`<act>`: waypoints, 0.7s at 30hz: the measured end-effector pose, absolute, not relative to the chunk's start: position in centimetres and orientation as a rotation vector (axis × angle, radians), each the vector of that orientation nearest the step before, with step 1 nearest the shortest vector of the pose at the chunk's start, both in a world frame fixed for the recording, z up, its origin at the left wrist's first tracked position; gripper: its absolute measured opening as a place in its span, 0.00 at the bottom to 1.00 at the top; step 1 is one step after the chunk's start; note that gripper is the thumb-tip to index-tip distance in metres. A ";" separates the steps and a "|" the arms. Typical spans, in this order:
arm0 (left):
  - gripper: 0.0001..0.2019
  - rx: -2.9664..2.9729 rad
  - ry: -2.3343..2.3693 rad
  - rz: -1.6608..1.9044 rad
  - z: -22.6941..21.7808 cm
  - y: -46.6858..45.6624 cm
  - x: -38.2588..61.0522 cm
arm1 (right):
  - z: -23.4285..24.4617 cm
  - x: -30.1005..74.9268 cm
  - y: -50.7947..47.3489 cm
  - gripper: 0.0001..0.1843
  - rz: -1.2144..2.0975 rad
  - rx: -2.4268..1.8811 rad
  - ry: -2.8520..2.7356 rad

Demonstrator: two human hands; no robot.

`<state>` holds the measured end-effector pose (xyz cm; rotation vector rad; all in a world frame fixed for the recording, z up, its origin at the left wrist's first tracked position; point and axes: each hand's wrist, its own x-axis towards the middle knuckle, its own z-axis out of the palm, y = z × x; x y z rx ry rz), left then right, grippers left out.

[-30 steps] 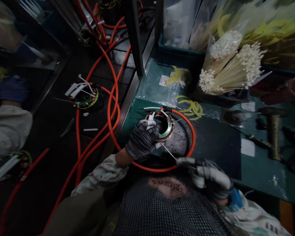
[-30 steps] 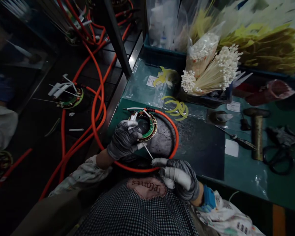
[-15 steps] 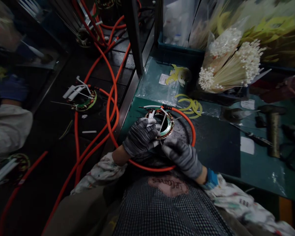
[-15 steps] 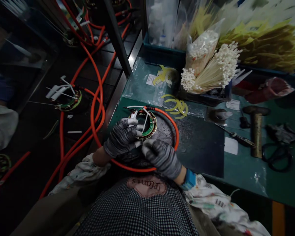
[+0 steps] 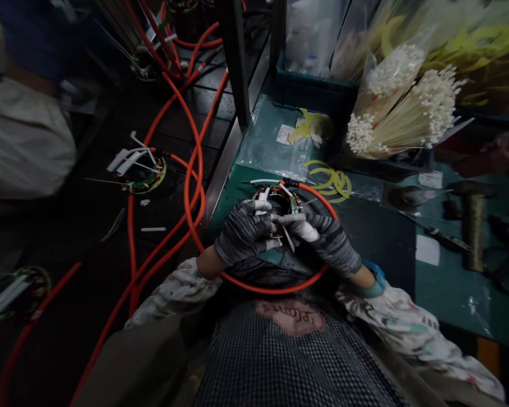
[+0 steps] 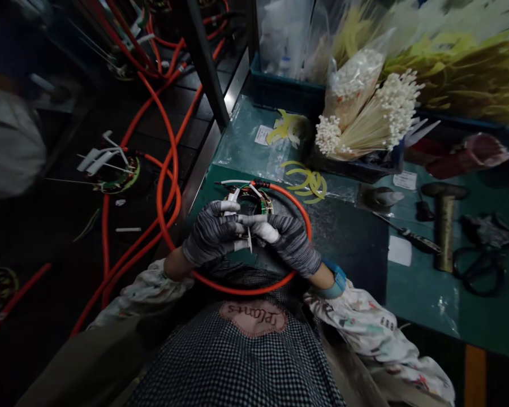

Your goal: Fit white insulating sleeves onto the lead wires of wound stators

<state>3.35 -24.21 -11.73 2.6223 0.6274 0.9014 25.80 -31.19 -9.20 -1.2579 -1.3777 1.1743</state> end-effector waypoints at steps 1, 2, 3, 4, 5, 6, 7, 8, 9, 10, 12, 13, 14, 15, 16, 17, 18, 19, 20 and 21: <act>0.12 2.628 0.630 0.884 -11.7 -24.2 3.3 | -9.2 25.9 -31.4 0.11 1.189 -1.258 -1.378; 0.12 2.632 0.629 0.859 -11.8 -24.2 3.3 | -9.2 26.0 -31.6 0.09 1.177 -1.276 -1.376; 0.11 2.633 0.620 0.843 -11.9 -24.2 3.2 | -9.2 26.0 -31.7 0.07 1.150 -1.300 -1.369; 0.10 2.631 0.609 0.829 -11.9 -24.2 3.1 | -9.3 25.9 -31.7 0.06 1.111 -1.329 -1.356; 0.09 2.629 0.597 0.820 -12.0 -24.2 3.1 | -9.4 25.7 -31.7 0.06 1.072 -1.357 -1.342; 0.09 2.629 0.593 0.814 -12.2 -24.2 3.0 | -9.4 25.5 -31.6 0.05 1.037 -1.382 -1.329; 0.09 2.633 0.596 0.803 -12.3 -24.2 3.0 | -9.4 25.3 -31.5 0.06 1.007 -1.404 -1.320; 0.09 2.638 0.610 0.784 -12.3 -24.2 3.0 | -9.3 25.1 -31.3 0.06 0.983 -1.426 -1.315; 0.09 2.641 0.633 0.765 -12.4 -24.2 3.0 | -9.3 24.9 -31.2 0.07 0.963 -1.447 -1.312; 0.09 2.639 0.654 0.754 -12.4 -24.3 3.1 | -9.2 24.7 -31.2 0.07 0.951 -1.466 -1.310; 0.09 2.626 0.674 0.774 -12.2 -24.4 3.2 | -9.1 24.6 -31.3 0.08 0.935 -1.483 -1.319; 0.09 2.621 0.673 0.796 -12.1 -24.5 3.3 | -9.2 24.5 -31.4 0.07 0.926 -1.479 -1.329; 0.09 2.615 0.669 0.825 -12.0 -24.6 3.4 | -9.3 24.6 -31.7 0.07 0.917 -1.463 -1.344; 0.09 2.605 0.664 0.854 -11.8 -24.7 3.4 | -9.5 24.6 -32.0 0.06 0.912 -1.429 -1.372; 0.08 2.589 0.661 0.878 -11.6 -24.7 3.5 | -9.8 24.7 -32.3 0.06 0.917 -1.375 -1.421; 0.08 2.569 0.665 0.900 -11.5 -24.8 3.5 | -10.1 24.8 -32.6 0.07 0.939 -1.324 -1.480; 0.07 2.551 0.670 0.914 -11.4 -24.9 3.5 | -10.5 24.8 -32.9 0.08 0.970 -1.294 -1.530; 0.06 2.541 0.671 0.926 -11.3 -24.9 3.5 | -10.8 24.8 -33.2 0.09 0.996 -1.293 -1.562; 0.06 2.540 0.670 0.932 -11.3 -25.0 3.4 | -11.1 24.9 -33.4 0.11 1.027 -1.312 -1.578; 0.06 2.549 0.668 0.934 -11.4 -25.0 3.4 | -11.3 24.9 -33.4 0.12 1.056 -1.340 -1.580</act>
